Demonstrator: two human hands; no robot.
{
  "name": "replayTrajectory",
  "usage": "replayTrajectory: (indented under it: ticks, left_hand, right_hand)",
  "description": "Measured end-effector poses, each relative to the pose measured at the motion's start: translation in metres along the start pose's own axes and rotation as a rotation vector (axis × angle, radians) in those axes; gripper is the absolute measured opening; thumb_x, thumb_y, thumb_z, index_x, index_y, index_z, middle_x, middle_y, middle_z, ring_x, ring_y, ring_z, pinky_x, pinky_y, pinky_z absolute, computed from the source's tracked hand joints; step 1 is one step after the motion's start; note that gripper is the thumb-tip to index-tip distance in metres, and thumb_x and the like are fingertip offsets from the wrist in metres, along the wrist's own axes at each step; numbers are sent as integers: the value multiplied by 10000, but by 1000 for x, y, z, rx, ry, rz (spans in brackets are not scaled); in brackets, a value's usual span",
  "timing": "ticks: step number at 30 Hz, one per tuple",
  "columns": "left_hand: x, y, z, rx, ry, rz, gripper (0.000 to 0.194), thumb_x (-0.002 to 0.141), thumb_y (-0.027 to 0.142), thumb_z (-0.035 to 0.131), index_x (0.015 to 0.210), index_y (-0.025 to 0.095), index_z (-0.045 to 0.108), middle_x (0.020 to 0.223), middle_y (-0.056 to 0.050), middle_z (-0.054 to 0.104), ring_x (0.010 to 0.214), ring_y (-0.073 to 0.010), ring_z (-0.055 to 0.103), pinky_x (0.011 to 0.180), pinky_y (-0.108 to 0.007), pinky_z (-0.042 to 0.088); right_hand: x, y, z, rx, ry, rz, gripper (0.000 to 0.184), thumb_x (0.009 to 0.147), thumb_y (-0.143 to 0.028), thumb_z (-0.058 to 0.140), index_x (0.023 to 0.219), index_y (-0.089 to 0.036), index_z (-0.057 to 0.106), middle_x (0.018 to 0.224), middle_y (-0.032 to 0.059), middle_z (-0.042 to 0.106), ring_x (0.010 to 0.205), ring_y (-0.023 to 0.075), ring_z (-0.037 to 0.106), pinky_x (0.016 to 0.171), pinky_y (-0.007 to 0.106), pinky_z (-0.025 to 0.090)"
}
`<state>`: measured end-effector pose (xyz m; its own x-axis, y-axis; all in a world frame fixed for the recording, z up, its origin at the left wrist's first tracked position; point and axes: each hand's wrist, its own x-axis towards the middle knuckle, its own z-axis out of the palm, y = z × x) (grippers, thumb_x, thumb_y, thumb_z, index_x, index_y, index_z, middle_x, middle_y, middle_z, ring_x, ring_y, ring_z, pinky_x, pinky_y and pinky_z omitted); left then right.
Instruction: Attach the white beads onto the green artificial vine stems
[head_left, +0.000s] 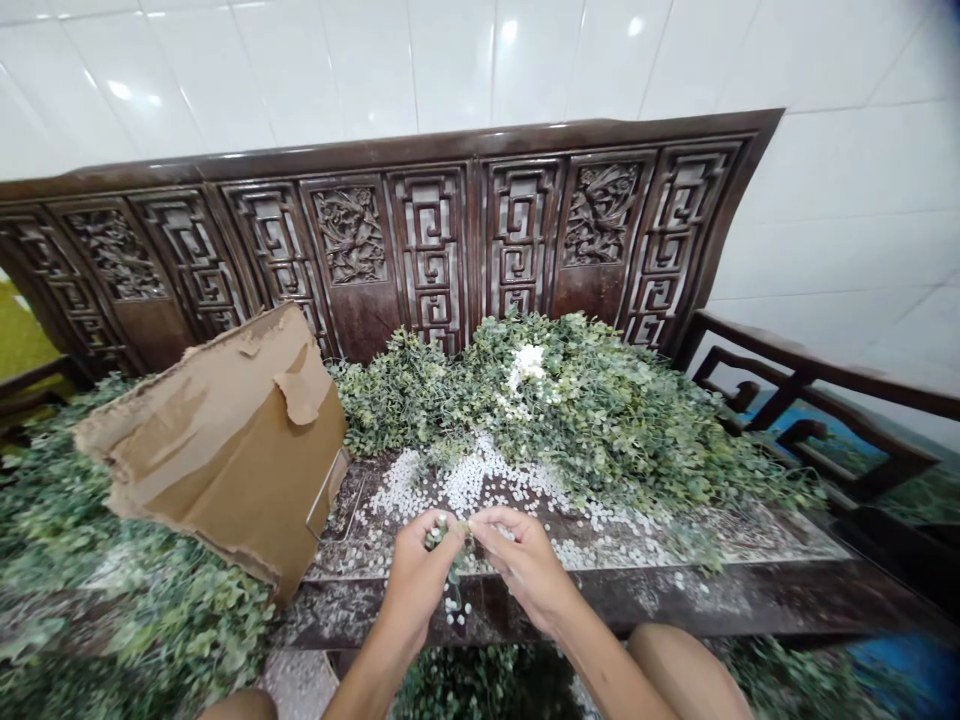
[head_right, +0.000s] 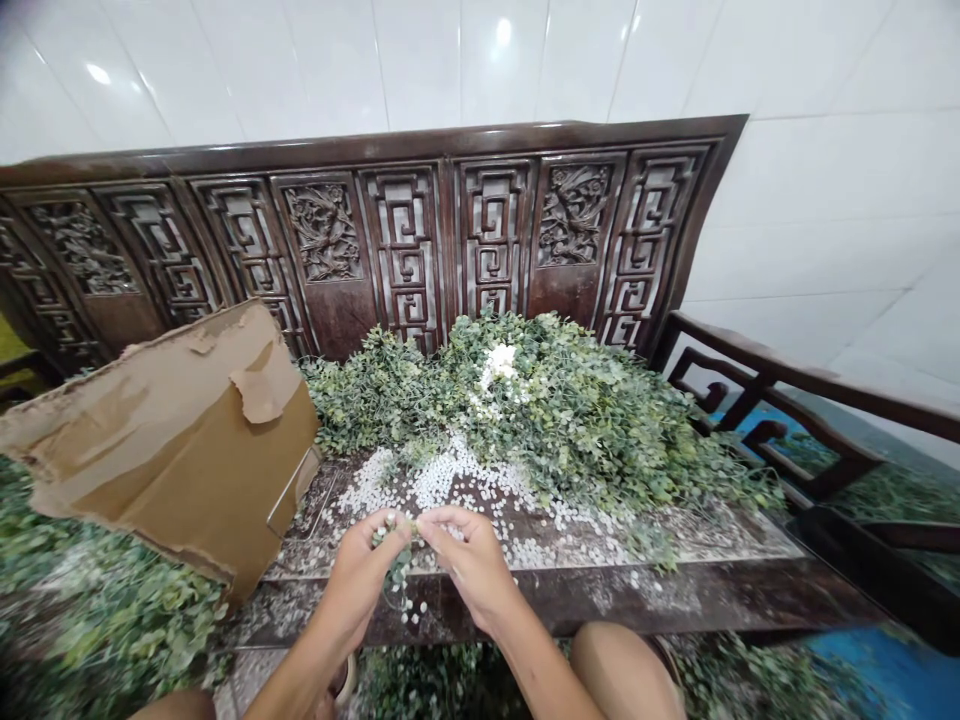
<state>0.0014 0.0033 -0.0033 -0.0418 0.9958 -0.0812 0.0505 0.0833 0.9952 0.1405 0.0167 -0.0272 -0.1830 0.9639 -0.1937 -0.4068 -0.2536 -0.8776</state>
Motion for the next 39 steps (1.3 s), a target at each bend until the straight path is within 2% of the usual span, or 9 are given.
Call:
replayTrajectory:
  ticks: [3, 7, 14, 22, 30, 36, 39]
  left_hand:
    - [1, -1, 1, -2, 3, 1, 197, 776, 357, 604, 697, 181, 564, 674, 25, 502, 680, -144, 443, 648, -228, 334]
    - [1, -2, 3, -10, 16, 11, 193, 779, 349, 600, 697, 177, 567, 687, 16, 502, 697, -149, 446, 662, -230, 344]
    - [2, -2, 4, -11, 19, 4, 178, 779, 340, 597, 706, 179, 573, 686, 14, 513, 699, -151, 453, 668, -233, 346]
    - [2, -1, 3, 14, 23, 22, 192, 771, 356, 616, 693, 182, 590, 680, 20, 540, 700, -155, 481, 673, -226, 359]
    - [-1, 4, 2, 12, 25, 32, 182, 756, 358, 628, 697, 187, 604, 695, 23, 576, 721, -161, 497, 685, -225, 369]
    - [0, -3, 2, 56, 37, 63, 185, 779, 349, 616, 719, 174, 614, 714, 7, 579, 744, -174, 512, 700, -237, 381]
    - [0, -5, 2, 76, 41, 77, 212, 792, 375, 611, 733, 172, 619, 720, 0, 584, 752, -181, 520, 704, -245, 386]
  right_hand:
    - [-1, -2, 1, 9, -6, 5, 322, 618, -418, 847, 752, -154, 723, 595, -44, 488, 504, 50, 255, 476, 218, 155]
    - [-1, -2, 1, 30, 6, 2, 312, 622, -406, 849, 760, -157, 722, 663, -22, 537, 532, 56, 290, 478, 214, 169]
    - [1, 0, -1, 41, 13, 14, 321, 601, -410, 860, 753, -160, 727, 645, -25, 538, 525, 52, 295, 474, 205, 173]
    - [-1, -1, 1, 10, 47, -3, 315, 577, -411, 867, 726, -163, 744, 611, -20, 561, 519, 67, 332, 485, 214, 223]
    - [-3, 0, 4, 66, 27, 9, 301, 570, -399, 875, 730, -173, 758, 706, 15, 665, 622, 108, 489, 591, 226, 363]
    - [-3, 5, 4, 51, 57, -11, 320, 578, -404, 870, 750, -160, 755, 674, 15, 658, 593, 108, 480, 575, 230, 362]
    - [-2, 8, 3, 49, 49, -28, 311, 590, -393, 865, 760, -156, 754, 696, 26, 668, 638, 132, 524, 603, 242, 383]
